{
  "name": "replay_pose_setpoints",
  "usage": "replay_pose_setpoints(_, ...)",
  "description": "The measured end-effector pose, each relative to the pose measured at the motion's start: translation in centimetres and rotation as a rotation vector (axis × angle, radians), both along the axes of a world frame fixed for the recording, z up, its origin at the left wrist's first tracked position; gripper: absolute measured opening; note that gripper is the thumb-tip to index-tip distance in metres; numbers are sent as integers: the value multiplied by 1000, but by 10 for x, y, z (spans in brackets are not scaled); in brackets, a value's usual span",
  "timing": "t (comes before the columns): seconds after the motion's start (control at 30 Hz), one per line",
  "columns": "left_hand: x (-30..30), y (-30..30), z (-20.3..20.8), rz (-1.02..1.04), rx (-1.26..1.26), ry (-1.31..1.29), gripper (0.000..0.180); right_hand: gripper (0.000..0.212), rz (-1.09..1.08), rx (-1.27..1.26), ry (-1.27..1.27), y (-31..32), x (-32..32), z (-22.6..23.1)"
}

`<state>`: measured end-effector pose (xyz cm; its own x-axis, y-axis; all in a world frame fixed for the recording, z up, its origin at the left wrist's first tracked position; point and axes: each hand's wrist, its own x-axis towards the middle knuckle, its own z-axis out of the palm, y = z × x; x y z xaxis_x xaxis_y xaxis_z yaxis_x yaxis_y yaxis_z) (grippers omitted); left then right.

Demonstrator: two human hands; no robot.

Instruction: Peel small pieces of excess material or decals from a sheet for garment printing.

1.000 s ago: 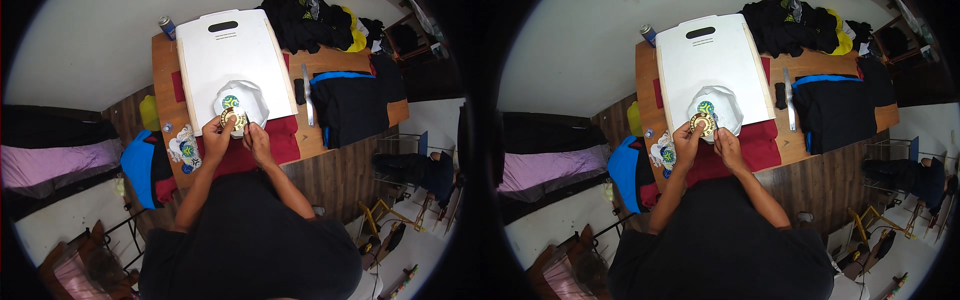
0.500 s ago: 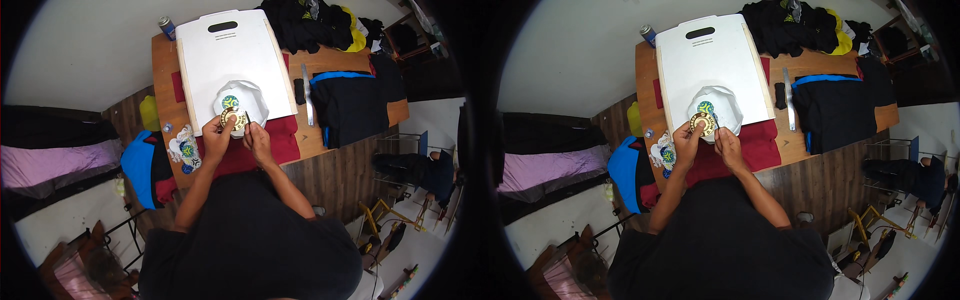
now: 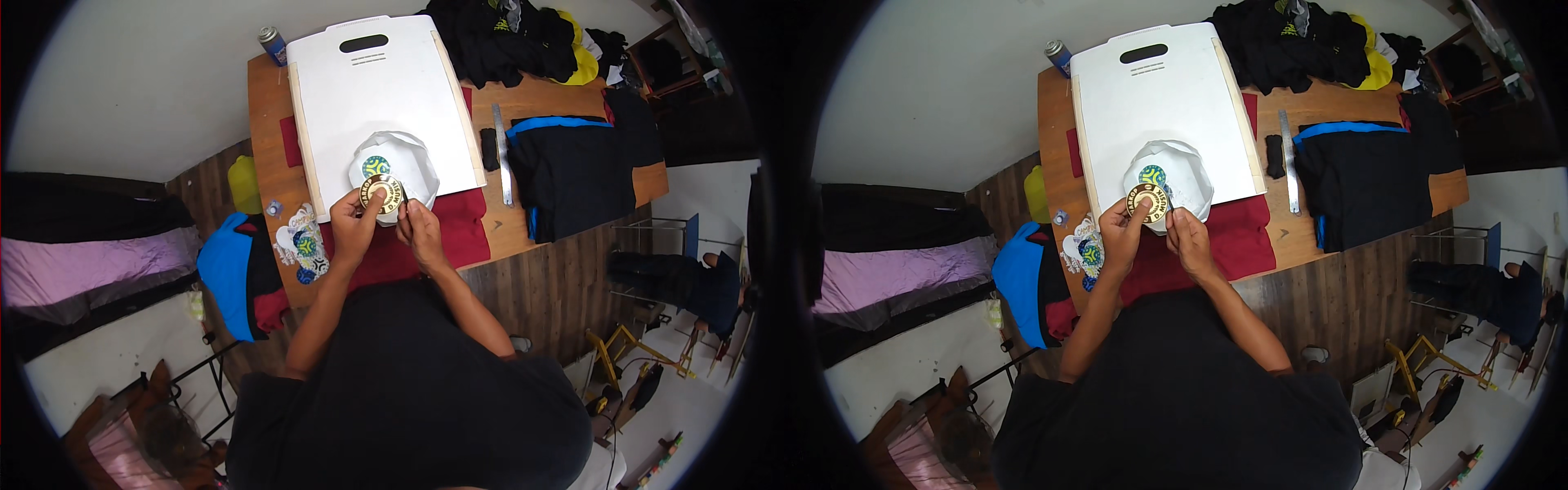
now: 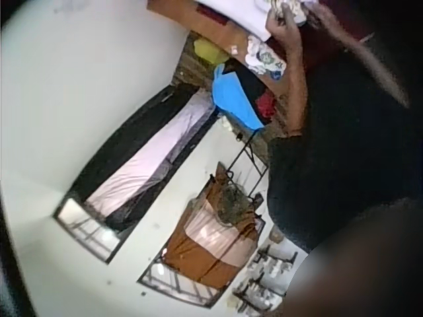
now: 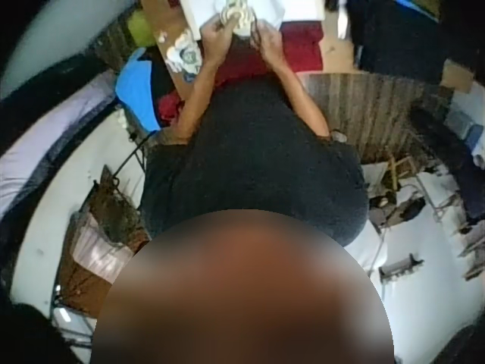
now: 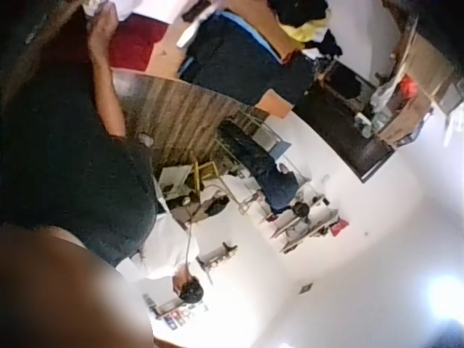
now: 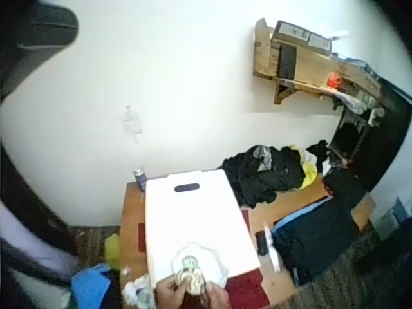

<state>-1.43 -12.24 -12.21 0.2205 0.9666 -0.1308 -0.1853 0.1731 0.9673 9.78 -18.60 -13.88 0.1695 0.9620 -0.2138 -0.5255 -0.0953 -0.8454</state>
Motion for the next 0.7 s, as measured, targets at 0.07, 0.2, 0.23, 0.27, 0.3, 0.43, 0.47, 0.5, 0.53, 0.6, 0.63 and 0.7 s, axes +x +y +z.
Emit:
replay_pose_setpoints(0.07, 0, 0, 0, 6, 1, -1, 18, 33, 1, 1, 5, 0, 0, 1)
replay_pose_setpoints(0.2, -1, 0, -1, -2, -9, 3, 18, 33, -7, 6, -20, 0, 0, -1)
replay_pose_setpoints(0.23, 0, -1, 0, 1, -11, 1, 18, 33, -14, 19, -31, 1, 0, -2)
replay_pose_setpoints(0.27, 0, -1, 0, 1, -11, 1, 18, 33, -13, 19, -31, 0, 0, -2)
replay_pose_setpoints(0.3, -1, -1, 0, 0, -13, -5, 18, 34, -22, 1, -5, 0, 1, 0)
replay_pose_setpoints(0.43, 1, -1, 2, 8, -10, -21, 18, 35, -29, -29, 40, 1, 2, 1)
replay_pose_setpoints(0.47, 1, -1, 2, 9, -9, -22, 18, 35, -28, -28, 40, 1, 3, -1)
replay_pose_setpoints(0.5, 1, -2, 2, -2, -8, -21, 18, 33, -49, -6, 63, 1, 4, -3)
replay_pose_setpoints(0.53, 0, -2, 1, -13, -6, -20, 18, 31, -70, 17, 85, 2, 4, -3)
replay_pose_setpoints(0.6, -1, -3, -1, -21, -13, -24, 17, 25, -71, 20, 77, 4, 4, 2)
replay_pose_setpoints(0.63, -1, -4, -2, -31, -22, -26, 17, 20, -74, 20, 69, 5, 4, 4)
replay_pose_setpoints(0.7, 1, -6, 1, -14, -33, -34, 18, 15, -79, 11, 34, 5, 1, 3)
